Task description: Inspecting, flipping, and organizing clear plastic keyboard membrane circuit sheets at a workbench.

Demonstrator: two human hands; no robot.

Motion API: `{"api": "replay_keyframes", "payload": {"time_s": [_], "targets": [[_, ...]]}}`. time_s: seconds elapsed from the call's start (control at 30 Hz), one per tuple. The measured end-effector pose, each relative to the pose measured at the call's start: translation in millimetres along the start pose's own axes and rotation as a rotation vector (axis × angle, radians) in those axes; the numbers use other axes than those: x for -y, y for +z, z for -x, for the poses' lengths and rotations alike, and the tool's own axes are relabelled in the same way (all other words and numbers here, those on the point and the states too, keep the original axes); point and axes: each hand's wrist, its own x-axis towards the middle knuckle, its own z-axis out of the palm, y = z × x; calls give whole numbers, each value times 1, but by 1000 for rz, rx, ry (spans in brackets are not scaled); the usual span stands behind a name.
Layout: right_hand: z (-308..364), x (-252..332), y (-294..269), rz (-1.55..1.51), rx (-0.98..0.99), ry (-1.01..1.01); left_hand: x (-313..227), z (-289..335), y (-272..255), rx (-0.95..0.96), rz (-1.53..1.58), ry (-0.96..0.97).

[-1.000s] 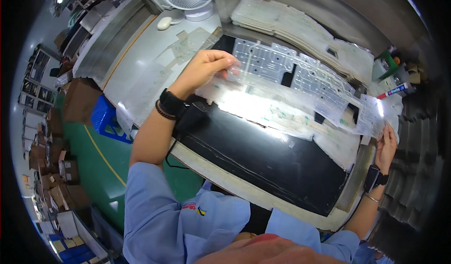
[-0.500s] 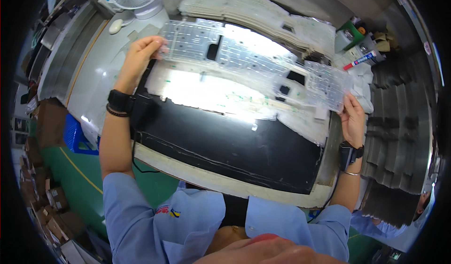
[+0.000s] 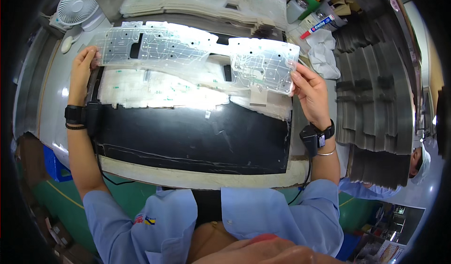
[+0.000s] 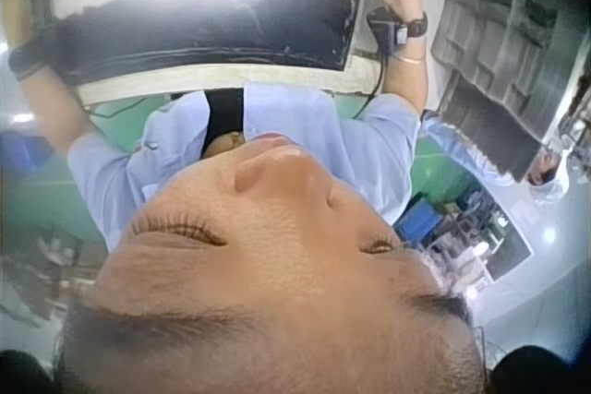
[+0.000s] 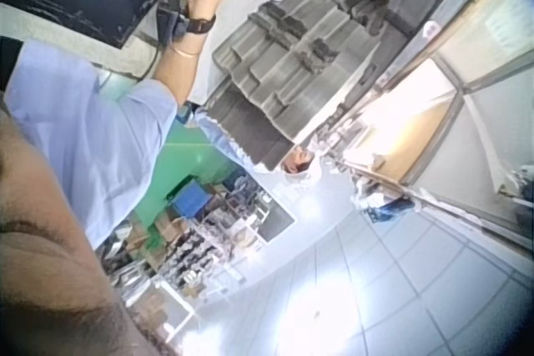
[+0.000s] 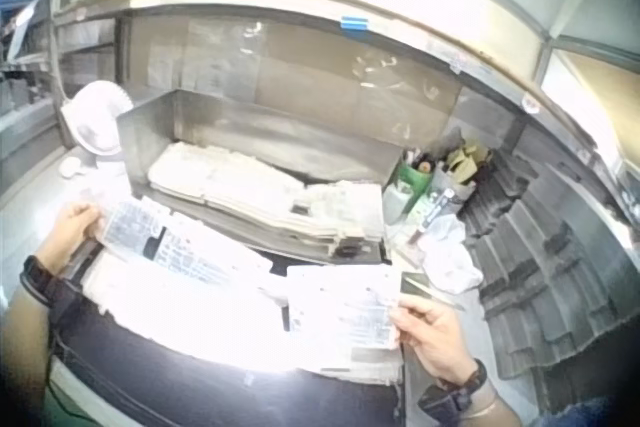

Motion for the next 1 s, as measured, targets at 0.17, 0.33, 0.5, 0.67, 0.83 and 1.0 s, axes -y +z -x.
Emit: {"api": "replay_keyframes", "payload": {"time_s": [0.17,0.33,0.5,0.67,0.83,1.0], "targets": [[1,-1,-1,3,-8,5,-4,3,1,15,-2,-13],[0,1,3,-9,-56,8,-5,4,0,-5,-67,8],[0,-1,2,1,-73,-5,-8,5,5,-18,-56,-3],[-3,-5,-3,-38,-53,-4,-8,5,4,-38,-100,-7],[-4,-6,-4,-47,-34,-11,-5,5,-4,-36,-86,-15],[-1,-4,-2,-40,-44,10,2,-1,-2,-7,-58,0]]}}
